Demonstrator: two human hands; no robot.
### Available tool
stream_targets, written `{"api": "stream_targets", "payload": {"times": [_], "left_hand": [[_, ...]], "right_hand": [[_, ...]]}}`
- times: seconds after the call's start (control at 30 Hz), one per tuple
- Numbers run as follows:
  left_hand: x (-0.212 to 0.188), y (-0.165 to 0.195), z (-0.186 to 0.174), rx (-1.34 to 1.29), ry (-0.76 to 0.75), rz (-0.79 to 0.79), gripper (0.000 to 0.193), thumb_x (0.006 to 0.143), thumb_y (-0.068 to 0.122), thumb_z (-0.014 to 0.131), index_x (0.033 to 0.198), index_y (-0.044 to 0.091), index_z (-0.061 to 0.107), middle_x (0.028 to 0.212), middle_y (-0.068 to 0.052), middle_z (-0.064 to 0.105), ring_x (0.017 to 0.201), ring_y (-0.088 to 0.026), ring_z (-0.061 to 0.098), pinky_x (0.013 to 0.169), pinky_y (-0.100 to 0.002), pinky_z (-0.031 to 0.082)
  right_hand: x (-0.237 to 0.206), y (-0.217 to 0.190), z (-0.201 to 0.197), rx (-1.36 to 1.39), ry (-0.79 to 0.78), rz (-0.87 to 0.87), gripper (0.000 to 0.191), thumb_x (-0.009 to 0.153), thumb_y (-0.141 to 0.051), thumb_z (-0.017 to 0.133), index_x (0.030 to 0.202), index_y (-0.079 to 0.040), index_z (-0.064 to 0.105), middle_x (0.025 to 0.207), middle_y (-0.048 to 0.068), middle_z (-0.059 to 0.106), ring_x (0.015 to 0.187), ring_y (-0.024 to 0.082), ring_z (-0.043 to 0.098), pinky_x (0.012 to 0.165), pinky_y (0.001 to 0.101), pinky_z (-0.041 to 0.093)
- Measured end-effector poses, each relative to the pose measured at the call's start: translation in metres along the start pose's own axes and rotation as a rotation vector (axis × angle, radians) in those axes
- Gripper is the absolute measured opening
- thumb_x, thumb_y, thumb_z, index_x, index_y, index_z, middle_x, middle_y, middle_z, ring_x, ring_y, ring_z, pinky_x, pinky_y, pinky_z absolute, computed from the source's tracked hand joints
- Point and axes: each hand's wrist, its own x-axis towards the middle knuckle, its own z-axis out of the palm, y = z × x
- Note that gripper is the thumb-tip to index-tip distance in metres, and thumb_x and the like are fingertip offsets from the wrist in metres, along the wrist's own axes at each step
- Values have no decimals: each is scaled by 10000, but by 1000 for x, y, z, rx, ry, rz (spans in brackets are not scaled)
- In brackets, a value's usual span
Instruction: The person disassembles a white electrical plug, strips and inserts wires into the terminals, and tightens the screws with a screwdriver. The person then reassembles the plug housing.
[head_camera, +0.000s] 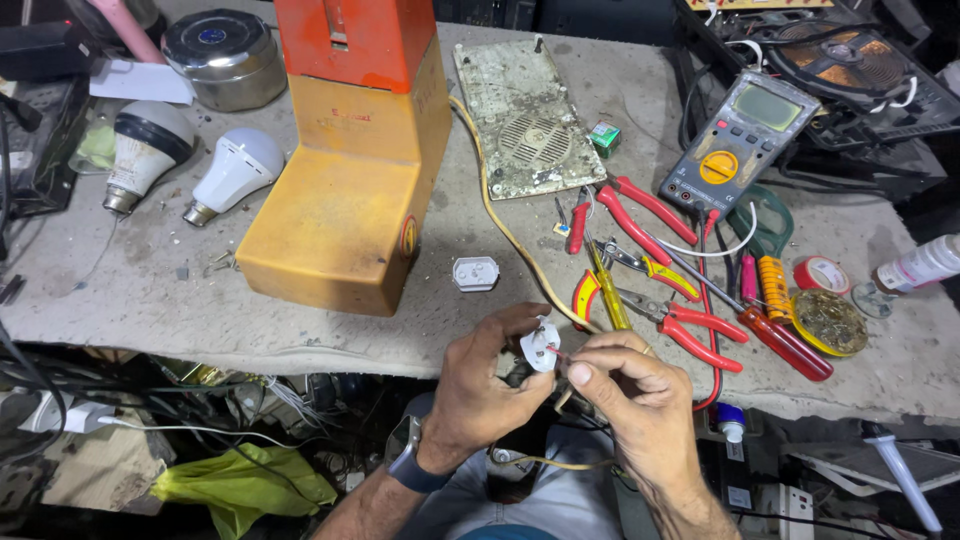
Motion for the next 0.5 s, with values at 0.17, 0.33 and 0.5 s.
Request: {"api": "stream_targets", "payload": {"times": [0.17, 0.33, 0.5], "left_hand": [[-7, -6, 0, 18, 52, 26, 485, 767, 15, 785, 1193, -31, 557, 1284, -201, 697, 1112, -307, 759, 942, -367, 626], [-7, -9, 2, 71, 74, 41, 498, 784, 16, 767, 1213, -25, 517, 1309, -209, 693, 1112, -306, 753, 913, -360, 624], [-1, -1, -7, -490, -95, -346, 476, 913, 52, 741, 1290, -23, 461, 1305, -201, 676, 1166, -248, 721, 962, -373, 640]], "right_hand": [[1, 1, 6, 134, -27, 65, 87, 893, 6, 765, 952, 68, 749, 929, 55, 610, 826, 119, 544, 732, 276, 442], [5, -5, 3, 644, -175, 440, 112, 964, -54, 688, 997, 52, 675, 859, 98, 629, 734, 166, 595, 607, 316, 499], [11, -15, 4, 566, -177, 368, 125, 937, -94, 637, 959, 29, 654, 873, 149, 685, 803, 221, 705, 771, 406, 623]]}}
